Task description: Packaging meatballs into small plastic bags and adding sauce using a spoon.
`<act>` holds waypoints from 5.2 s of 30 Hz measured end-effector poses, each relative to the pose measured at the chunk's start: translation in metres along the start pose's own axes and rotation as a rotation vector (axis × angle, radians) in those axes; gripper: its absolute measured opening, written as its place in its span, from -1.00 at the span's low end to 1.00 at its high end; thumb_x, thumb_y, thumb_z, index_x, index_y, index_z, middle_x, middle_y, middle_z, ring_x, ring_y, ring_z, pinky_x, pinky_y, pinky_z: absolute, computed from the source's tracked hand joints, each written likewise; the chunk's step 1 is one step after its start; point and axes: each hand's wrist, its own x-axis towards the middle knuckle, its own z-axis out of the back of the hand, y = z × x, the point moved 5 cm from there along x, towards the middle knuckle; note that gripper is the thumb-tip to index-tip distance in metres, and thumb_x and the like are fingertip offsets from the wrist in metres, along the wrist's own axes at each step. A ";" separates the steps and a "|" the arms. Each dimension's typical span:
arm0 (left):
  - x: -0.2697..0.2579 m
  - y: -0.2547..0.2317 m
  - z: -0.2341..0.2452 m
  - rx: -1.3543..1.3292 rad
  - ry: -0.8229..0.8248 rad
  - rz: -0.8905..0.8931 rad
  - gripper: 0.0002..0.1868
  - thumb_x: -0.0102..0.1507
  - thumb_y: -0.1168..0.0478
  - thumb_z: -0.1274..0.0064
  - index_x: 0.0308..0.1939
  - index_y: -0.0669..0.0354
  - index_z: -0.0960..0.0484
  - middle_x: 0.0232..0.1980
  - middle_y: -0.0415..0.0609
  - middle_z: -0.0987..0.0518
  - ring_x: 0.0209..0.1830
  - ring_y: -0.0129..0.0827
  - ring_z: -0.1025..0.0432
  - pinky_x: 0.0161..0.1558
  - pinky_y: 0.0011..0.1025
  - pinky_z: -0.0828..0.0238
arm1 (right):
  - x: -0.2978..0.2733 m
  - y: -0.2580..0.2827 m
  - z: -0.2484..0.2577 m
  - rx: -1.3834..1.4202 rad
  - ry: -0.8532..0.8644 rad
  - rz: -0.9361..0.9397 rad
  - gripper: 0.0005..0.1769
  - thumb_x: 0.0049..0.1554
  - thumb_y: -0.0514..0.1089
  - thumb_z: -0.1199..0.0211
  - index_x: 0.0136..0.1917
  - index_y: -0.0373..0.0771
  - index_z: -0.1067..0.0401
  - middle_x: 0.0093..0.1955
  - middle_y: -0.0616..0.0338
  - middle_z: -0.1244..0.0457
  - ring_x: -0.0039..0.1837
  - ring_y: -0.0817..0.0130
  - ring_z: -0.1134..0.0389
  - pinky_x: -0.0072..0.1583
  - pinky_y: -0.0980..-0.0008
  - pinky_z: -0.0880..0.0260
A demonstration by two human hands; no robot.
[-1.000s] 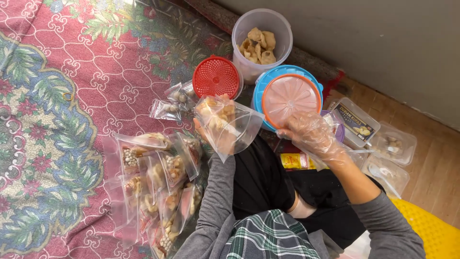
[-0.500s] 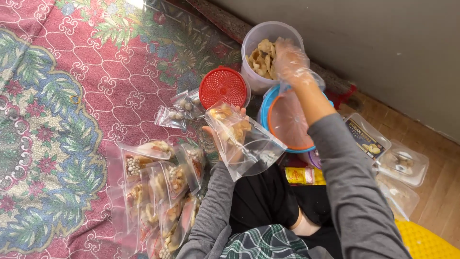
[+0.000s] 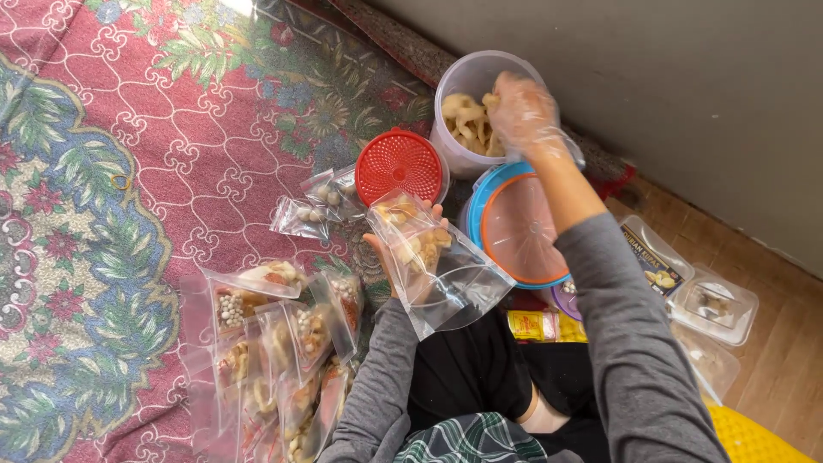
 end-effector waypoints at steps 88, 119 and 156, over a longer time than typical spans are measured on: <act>-0.172 0.137 -0.037 -0.021 0.246 0.338 -0.24 0.32 -0.40 0.10 0.47 -0.14 -0.30 0.44 0.07 -0.41 0.38 0.19 -0.33 0.36 0.30 -0.28 | -0.496 0.015 0.057 -0.327 -0.673 0.481 -0.55 0.29 -0.34 -0.01 0.43 -0.17 -0.32 0.37 0.07 -0.22 0.20 0.27 -0.37 0.21 0.35 -0.48; -0.163 0.140 -0.045 -0.180 0.129 0.325 -0.24 0.37 -0.31 -0.01 0.47 0.04 -0.24 0.39 0.13 -0.43 0.39 0.10 -0.35 0.44 0.35 -0.01 | -0.499 0.013 0.052 0.069 -0.532 0.630 -0.41 0.26 -0.30 -0.06 0.55 -0.23 -0.22 0.13 -0.02 -0.30 0.09 0.18 -0.37 0.13 0.25 -0.47; -0.173 0.136 -0.066 -0.081 0.173 0.303 -0.09 0.37 -0.52 0.14 0.50 0.06 -0.21 0.45 0.07 -0.38 0.43 -0.02 -0.34 0.45 0.37 -0.05 | -0.499 0.007 0.045 0.176 -0.371 0.506 -0.30 0.27 -0.39 0.17 0.63 -0.04 -0.10 0.48 -0.23 -0.11 0.55 -0.12 -0.13 0.47 -0.09 -0.19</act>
